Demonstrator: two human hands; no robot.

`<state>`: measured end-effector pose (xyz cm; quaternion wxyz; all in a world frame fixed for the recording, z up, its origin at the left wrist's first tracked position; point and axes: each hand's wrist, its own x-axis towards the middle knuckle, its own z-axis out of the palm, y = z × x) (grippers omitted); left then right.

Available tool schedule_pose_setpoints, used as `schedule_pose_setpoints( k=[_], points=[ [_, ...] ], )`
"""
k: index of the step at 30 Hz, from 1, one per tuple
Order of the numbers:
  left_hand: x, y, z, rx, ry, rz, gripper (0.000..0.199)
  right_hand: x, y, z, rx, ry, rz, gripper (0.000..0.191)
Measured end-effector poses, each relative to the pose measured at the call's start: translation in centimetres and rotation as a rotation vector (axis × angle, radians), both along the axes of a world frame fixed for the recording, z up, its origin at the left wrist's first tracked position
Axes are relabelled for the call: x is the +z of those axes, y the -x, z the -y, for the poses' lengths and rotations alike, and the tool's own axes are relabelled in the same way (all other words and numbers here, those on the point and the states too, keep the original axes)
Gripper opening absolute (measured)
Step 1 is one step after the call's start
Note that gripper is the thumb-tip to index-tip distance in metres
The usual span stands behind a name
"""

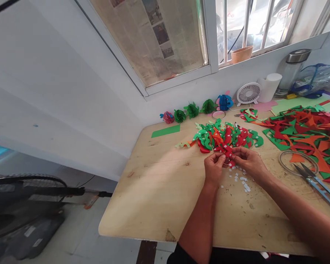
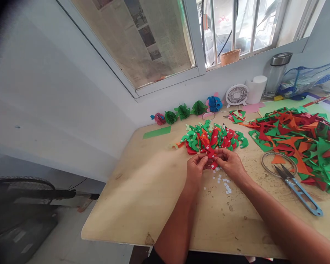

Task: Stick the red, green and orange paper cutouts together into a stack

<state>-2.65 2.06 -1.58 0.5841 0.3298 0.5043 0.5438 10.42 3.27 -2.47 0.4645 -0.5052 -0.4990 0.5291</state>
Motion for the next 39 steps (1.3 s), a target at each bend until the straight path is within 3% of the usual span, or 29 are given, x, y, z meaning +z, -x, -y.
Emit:
schedule_pose_setpoints(
  k=[18, 39],
  points=[
    [-0.54, 0.03, -0.02, -0.012, -0.031, -0.005, 0.027, 0.72, 0.17, 0.17, 0.004, -0.013, 0.016, 0.041],
    [-0.27, -0.08, 0.03, 0.046, 0.004, 0.024, 0.014, 0.14, 0.25, 0.14, 0.019, -0.024, 0.042, 0.035]
  ],
)
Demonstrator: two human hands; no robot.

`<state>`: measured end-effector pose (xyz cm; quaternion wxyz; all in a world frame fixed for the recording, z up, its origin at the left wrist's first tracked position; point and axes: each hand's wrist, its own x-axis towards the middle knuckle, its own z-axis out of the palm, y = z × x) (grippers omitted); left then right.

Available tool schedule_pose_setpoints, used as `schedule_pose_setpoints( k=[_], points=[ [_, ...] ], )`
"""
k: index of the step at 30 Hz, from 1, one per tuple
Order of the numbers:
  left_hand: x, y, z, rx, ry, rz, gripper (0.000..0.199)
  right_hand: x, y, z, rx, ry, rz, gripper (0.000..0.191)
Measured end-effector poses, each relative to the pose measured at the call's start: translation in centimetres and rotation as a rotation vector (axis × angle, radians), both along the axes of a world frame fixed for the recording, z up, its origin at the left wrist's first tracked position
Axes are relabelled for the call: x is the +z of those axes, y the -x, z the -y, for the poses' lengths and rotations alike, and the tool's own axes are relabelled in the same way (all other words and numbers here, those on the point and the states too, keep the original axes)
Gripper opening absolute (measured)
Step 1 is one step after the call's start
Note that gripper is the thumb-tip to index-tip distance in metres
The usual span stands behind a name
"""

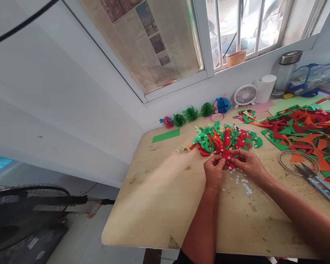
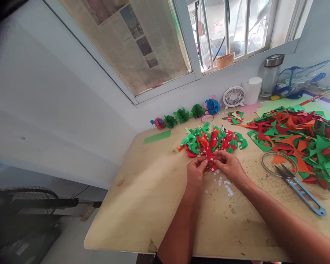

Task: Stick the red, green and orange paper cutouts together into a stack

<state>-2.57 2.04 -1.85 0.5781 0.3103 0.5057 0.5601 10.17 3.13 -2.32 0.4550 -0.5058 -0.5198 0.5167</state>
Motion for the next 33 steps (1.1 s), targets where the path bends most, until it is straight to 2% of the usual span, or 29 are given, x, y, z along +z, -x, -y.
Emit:
schedule_pose_setpoints(
  k=[6, 22, 33],
  points=[
    [0.3, 0.0, 0.1, 0.042, 0.013, 0.021, 0.017, 0.3, 0.0, 0.1, 0.011, -0.015, 0.079, 0.035],
    [-0.2, 0.4, -0.1, 0.094, 0.061, 0.125, 0.028, 0.2, 0.2, 0.2, -0.005, 0.000, -0.002, 0.027],
    [0.0, 0.8, -0.1, 0.094, 0.095, 0.247, 0.023, 1.7, 0.0, 0.6, -0.062, -0.057, 0.133, 0.023]
  ],
)
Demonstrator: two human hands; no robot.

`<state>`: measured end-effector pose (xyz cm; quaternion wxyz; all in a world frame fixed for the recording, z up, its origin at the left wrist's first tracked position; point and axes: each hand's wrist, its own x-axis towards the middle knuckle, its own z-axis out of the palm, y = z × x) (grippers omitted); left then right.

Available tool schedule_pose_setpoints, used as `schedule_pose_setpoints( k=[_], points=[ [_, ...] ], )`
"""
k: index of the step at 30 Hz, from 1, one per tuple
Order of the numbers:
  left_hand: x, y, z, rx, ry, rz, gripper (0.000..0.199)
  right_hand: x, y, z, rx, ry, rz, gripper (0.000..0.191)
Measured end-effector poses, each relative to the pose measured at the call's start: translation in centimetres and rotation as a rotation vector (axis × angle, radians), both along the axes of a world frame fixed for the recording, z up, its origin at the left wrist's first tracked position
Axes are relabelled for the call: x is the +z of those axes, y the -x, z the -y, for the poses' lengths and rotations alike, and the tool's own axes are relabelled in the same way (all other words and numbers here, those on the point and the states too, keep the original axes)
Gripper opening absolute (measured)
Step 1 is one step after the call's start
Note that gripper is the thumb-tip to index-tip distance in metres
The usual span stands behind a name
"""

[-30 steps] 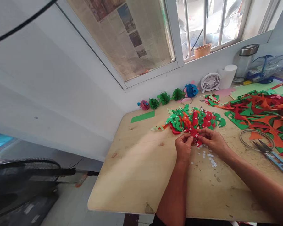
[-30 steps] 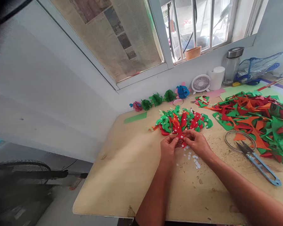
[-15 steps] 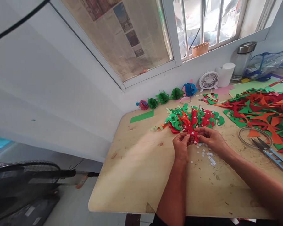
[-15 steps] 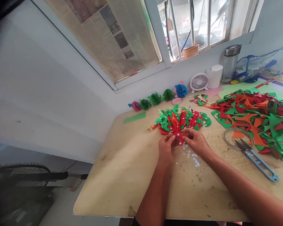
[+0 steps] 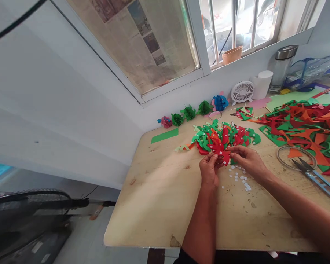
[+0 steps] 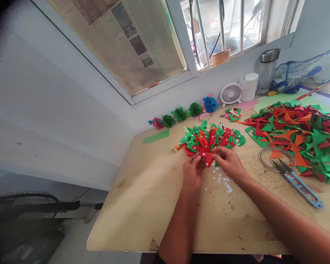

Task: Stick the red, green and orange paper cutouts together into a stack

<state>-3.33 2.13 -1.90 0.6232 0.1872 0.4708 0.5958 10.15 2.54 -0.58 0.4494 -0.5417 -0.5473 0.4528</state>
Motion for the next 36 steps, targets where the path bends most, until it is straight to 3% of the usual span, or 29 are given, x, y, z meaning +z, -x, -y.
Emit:
schedule_pose_setpoints(
  k=[8, 12, 15, 19, 27, 36],
  points=[
    [0.2, -0.1, -0.1, 0.002, 0.008, 0.049, 0.023, 0.0, 0.1, 0.0, -0.056, -0.072, 0.124, 0.029],
    [0.2, -0.3, 0.1, -0.018, -0.005, 0.061, 0.023, 0.3, 0.2, 0.1, -0.010, -0.067, 0.125, 0.032],
    [0.3, -0.4, 0.1, -0.027, -0.010, 0.047, 0.025, -0.1, 0.3, 0.1, 0.049, 0.004, 0.061, 0.036],
    [0.2, -0.6, 0.1, 0.001, -0.020, -0.016, 0.028, -0.5, 0.4, 0.0, 0.029, 0.068, 0.001, 0.033],
    [0.2, -0.9, 0.0, 0.024, -0.042, -0.108, 0.030, 0.1, 0.5, 0.1, 0.036, 0.179, -0.181, 0.036],
    [0.3, -0.8, 0.4, -0.136, -0.063, -0.080, 0.031, -1.0, 0.3, -0.3, 0.001, 0.292, -0.443, 0.036]
  ],
)
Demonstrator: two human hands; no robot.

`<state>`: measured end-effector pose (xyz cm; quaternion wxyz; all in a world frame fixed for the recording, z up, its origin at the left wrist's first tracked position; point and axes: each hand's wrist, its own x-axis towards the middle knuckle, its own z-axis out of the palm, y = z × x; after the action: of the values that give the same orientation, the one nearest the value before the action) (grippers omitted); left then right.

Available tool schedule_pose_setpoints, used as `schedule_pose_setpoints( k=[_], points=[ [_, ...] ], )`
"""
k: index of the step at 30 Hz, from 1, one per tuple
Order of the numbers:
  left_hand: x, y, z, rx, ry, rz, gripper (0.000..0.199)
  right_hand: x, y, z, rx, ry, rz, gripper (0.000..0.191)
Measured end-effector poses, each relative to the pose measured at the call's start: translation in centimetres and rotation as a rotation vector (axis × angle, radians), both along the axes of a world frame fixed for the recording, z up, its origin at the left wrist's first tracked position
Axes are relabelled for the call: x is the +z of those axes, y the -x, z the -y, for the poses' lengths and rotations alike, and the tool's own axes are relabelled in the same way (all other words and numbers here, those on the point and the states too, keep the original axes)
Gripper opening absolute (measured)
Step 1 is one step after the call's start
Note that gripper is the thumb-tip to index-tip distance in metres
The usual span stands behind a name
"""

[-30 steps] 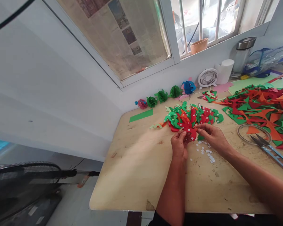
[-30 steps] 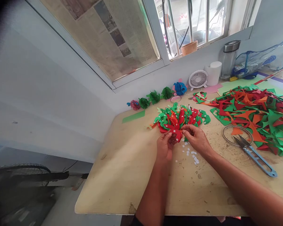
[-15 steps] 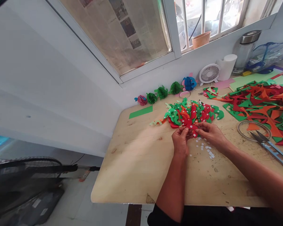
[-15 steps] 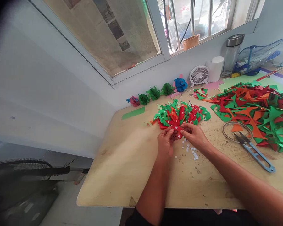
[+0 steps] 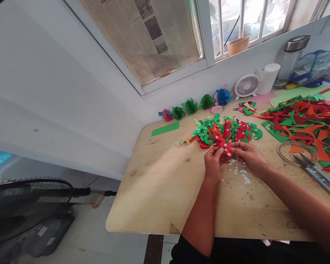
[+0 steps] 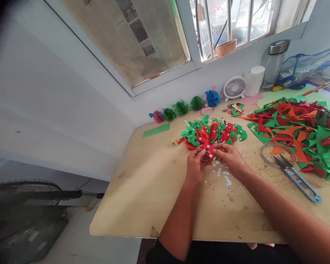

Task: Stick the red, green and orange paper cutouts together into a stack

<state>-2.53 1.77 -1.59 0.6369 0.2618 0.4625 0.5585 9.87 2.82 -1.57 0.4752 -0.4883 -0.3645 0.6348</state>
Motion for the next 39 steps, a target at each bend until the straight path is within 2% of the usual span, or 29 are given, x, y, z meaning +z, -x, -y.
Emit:
schedule_pose_setpoints(
  k=[4, 10, 14, 20, 26, 30, 39],
  points=[
    [0.1, -0.1, 0.1, -0.033, -0.024, -0.082, 0.029, -0.2, -0.4, -0.2, -0.007, 0.001, -0.059, 0.033],
    [0.9, -0.6, 0.9, -0.054, -0.278, -0.293, 0.026, -0.1, -0.7, -0.1, -0.048, 0.043, -0.177, 0.026],
    [1.1, -0.8, 1.4, -0.079, -0.362, -0.432, 0.030, -0.3, -0.7, -0.2, -0.050, 0.013, -0.159, 0.025],
    [0.7, -0.8, 1.5, -0.046, -0.404, -0.570, 0.026, -0.1, -0.6, -0.1, -0.056, 0.037, -0.218, 0.025],
    [0.6, -0.9, 1.5, -0.026, -0.387, -0.529, 0.026, 0.1, -0.4, 0.0, -0.042, 0.016, -0.175, 0.029],
    [0.2, -0.9, 1.3, -0.039, -0.391, -0.585, 0.028, 0.0, -0.2, 0.0, -0.029, -0.013, -0.135, 0.036],
    [-0.1, -0.9, 1.3, -0.042, -0.408, -0.608, 0.030, 0.3, -0.1, 0.2, -0.020, 0.007, -0.214, 0.042]
  ],
)
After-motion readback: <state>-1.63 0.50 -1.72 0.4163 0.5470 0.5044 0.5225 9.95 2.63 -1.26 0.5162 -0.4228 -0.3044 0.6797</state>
